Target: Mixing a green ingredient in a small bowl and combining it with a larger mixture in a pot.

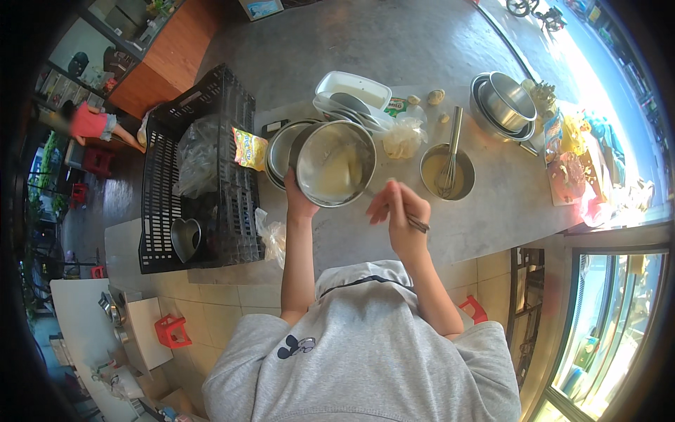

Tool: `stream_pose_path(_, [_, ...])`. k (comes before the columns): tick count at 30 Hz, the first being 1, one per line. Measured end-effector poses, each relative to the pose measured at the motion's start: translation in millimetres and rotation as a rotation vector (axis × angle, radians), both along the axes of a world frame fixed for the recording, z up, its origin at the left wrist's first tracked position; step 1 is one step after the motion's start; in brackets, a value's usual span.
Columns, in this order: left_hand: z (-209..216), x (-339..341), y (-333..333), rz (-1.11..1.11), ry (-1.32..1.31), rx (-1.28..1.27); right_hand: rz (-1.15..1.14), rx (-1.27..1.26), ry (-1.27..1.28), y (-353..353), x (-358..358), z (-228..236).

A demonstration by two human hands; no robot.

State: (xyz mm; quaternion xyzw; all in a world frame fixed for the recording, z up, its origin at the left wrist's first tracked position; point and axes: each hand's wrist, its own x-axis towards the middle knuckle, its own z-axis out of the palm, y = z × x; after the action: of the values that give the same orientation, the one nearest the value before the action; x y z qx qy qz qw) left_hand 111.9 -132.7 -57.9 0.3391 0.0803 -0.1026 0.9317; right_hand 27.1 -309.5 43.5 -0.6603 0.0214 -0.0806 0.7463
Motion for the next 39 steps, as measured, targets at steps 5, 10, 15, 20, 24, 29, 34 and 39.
stream_pose_path(5, [5.5,0.1,-0.4,-0.013,-0.038,-0.026,-0.032,0.198,-0.031,1.5,-0.8,8.3])
stream_pose_path(10, [-6.4,0.8,4.2,-0.026,-0.084,-0.034,0.173,0.12,0.087,-4.2,-1.5,11.0])
stream_pose_path(15, [0.7,0.7,5.4,-0.036,-0.091,-0.069,-0.018,0.165,0.049,-7.9,4.5,3.9])
stream_pose_path(20, [-2.5,3.2,4.2,-0.022,-0.118,-0.102,-0.245,0.104,-0.084,7.5,7.2,4.5])
stream_pose_path(24, [3.0,1.0,1.9,-0.025,-0.212,0.029,0.126,0.36,0.134,-6.7,1.9,5.0])
stream_pose_path(29, [6.4,1.3,1.1,-0.004,-0.072,-0.131,-0.166,0.047,-0.065,-0.3,1.7,4.1])
stream_pose_path(34, [8.2,-0.8,1.7,-0.021,-0.089,-0.123,-0.107,0.188,-0.041,9.4,3.2,10.3])
stream_pose_path(39, [14.2,2.7,1.7,-0.008,-0.12,-0.049,0.148,0.213,0.119,-2.9,6.7,4.5])
